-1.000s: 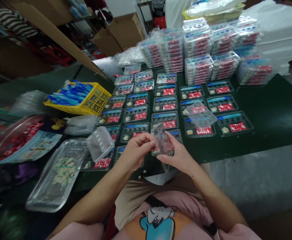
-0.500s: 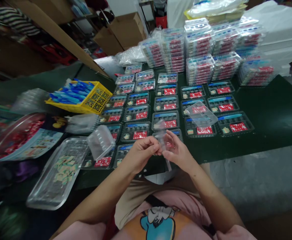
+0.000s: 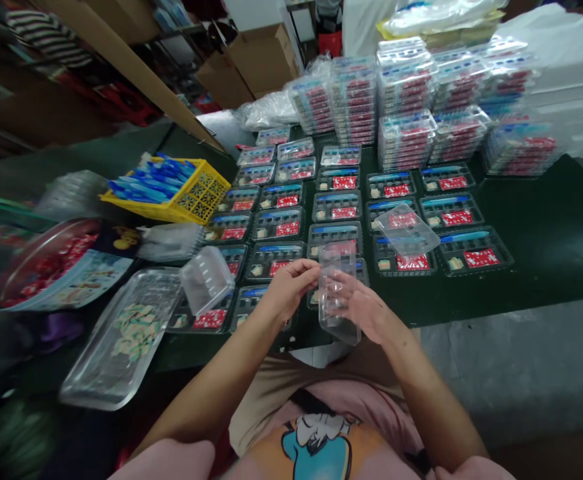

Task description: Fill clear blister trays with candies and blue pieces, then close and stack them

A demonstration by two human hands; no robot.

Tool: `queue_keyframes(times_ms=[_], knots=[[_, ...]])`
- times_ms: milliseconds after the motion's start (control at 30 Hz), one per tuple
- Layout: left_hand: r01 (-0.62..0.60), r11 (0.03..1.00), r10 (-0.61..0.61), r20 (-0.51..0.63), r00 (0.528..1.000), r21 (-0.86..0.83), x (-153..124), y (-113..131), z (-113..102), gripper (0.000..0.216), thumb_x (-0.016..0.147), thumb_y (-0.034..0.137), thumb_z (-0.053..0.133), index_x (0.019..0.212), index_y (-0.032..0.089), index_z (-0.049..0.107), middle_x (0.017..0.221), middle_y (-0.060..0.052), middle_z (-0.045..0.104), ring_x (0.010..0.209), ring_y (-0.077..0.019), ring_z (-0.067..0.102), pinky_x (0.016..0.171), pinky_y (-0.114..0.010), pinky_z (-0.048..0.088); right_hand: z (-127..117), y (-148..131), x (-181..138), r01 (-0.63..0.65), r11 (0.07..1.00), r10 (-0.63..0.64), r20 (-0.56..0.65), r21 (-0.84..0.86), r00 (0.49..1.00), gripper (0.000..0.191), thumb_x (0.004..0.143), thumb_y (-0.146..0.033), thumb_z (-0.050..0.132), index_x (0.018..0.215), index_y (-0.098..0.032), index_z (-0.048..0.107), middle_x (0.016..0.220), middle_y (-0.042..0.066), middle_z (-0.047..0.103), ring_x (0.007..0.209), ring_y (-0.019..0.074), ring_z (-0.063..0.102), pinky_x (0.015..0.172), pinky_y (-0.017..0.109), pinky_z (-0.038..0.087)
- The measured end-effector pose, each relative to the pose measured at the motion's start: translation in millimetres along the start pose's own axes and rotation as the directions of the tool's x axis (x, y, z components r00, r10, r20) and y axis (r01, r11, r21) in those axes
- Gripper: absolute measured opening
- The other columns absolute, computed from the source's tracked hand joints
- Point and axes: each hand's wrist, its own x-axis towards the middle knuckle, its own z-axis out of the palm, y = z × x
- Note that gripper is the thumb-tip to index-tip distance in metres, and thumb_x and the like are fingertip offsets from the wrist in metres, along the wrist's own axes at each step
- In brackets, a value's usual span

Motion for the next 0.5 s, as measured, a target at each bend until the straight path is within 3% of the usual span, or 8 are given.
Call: queue_keyframes(times_ms=[167, 233, 300, 367, 400, 433, 500], knots=[[0.069, 0.968, -0.065, 0.026, 0.998, -0.243, -1, -2, -8, 0.036, 0.06, 0.035, 0.088, 0.081, 0.016, 0.064, 0.06, 0.006, 0.053, 0.052, -0.0043, 0.047, 0.052, -0.015, 0.041, 5, -5, 10, -0.002, 0.998, 0.008, -0.087, 0.07, 0.996, 0.055, 0.085, -0.058, 0.054, 0.13, -0.027, 0.056, 0.125, 0.01, 0.066, 0.118, 0.0301, 0.061, 0.098, 0.051, 0.049], [0.084, 0.956, -0.073, 0.05, 0.996, -0.28, -3, -4, -10, 0.039, 0.062, 0.038, 0.087, 0.086, 0.016, 0.066, 0.062, 0.006, 0.054, 0.053, -0.0053, 0.048, 0.053, -0.016, 0.042, 4, -4, 17, 0.037, 0.999, -0.041, -0.207, -0.02, 0.977, 0.057, 0.086, -0.059, 0.053, 0.13, -0.024, 0.054, 0.12, 0.011, 0.068, 0.119, 0.0308, 0.06, 0.098, 0.051, 0.049], [0.039, 0.959, -0.038, 0.011, 0.999, -0.281, -5, -6, -11, 0.038, 0.063, 0.04, 0.085, 0.084, 0.016, 0.065, 0.06, 0.005, 0.053, 0.053, -0.0059, 0.047, 0.054, -0.017, 0.042, 5, -3, 22, 0.112, 0.96, -0.2, -0.354, -0.255, 0.914, 0.06, 0.084, -0.058, 0.057, 0.134, -0.024, 0.051, 0.128, 0.011, 0.063, 0.128, 0.0303, 0.052, 0.104, 0.051, 0.044], [-0.076, 0.974, 0.054, -0.109, 0.993, -0.212, -8, -8, -10, 0.031, 0.066, 0.039, 0.083, 0.077, 0.016, 0.064, 0.058, 0.006, 0.051, 0.053, -0.006, 0.045, 0.055, -0.018, 0.039, 9, -3, 24, 0.171, 0.812, -0.446, -0.403, -0.558, 0.8, 0.058, 0.083, -0.051, 0.064, 0.134, -0.027, 0.052, 0.139, 0.009, 0.054, 0.137, 0.0285, 0.041, 0.113, 0.049, 0.036], [-0.141, 0.98, 0.115, -0.175, 0.978, -0.144, -10, -8, -10, 0.027, 0.068, 0.037, 0.081, 0.074, 0.016, 0.064, 0.057, 0.006, 0.051, 0.054, -0.0062, 0.044, 0.055, -0.018, 0.038, 13, -4, 25, 0.185, 0.711, -0.545, -0.365, -0.679, 0.755, 0.052, 0.082, -0.047, 0.066, 0.13, -0.029, 0.056, 0.14, 0.007, 0.053, 0.138, 0.0276, 0.039, 0.114, 0.048, 0.034], [-0.199, 0.978, 0.18, -0.226, 0.957, -0.063, -12, -8, -9, 0.024, 0.07, 0.035, 0.079, 0.072, 0.016, 0.064, 0.058, 0.005, 0.053, 0.055, -0.0067, 0.045, 0.056, -0.018, 0.038, 19, -5, 25, 0.195, 0.619, -0.602, -0.301, -0.761, 0.74, 0.044, 0.082, -0.044, 0.067, 0.123, -0.029, 0.061, 0.136, 0.007, 0.056, 0.135, 0.0274, 0.042, 0.114, 0.047, 0.034], [-0.279, 0.956, 0.294, -0.255, 0.921, 0.096, -19, -8, -9, 0.018, 0.072, 0.033, 0.075, 0.073, 0.017, 0.067, 0.063, 0.004, 0.058, 0.059, -0.0085, 0.048, 0.06, -0.02, 0.039, 33, -8, 28, 0.217, 0.524, -0.6, -0.177, -0.823, 0.78, 0.025, 0.084, -0.04, 0.067, 0.106, -0.028, 0.068, 0.116, 0.007, 0.066, 0.116, 0.0265, 0.057, 0.104, 0.045, 0.044]])
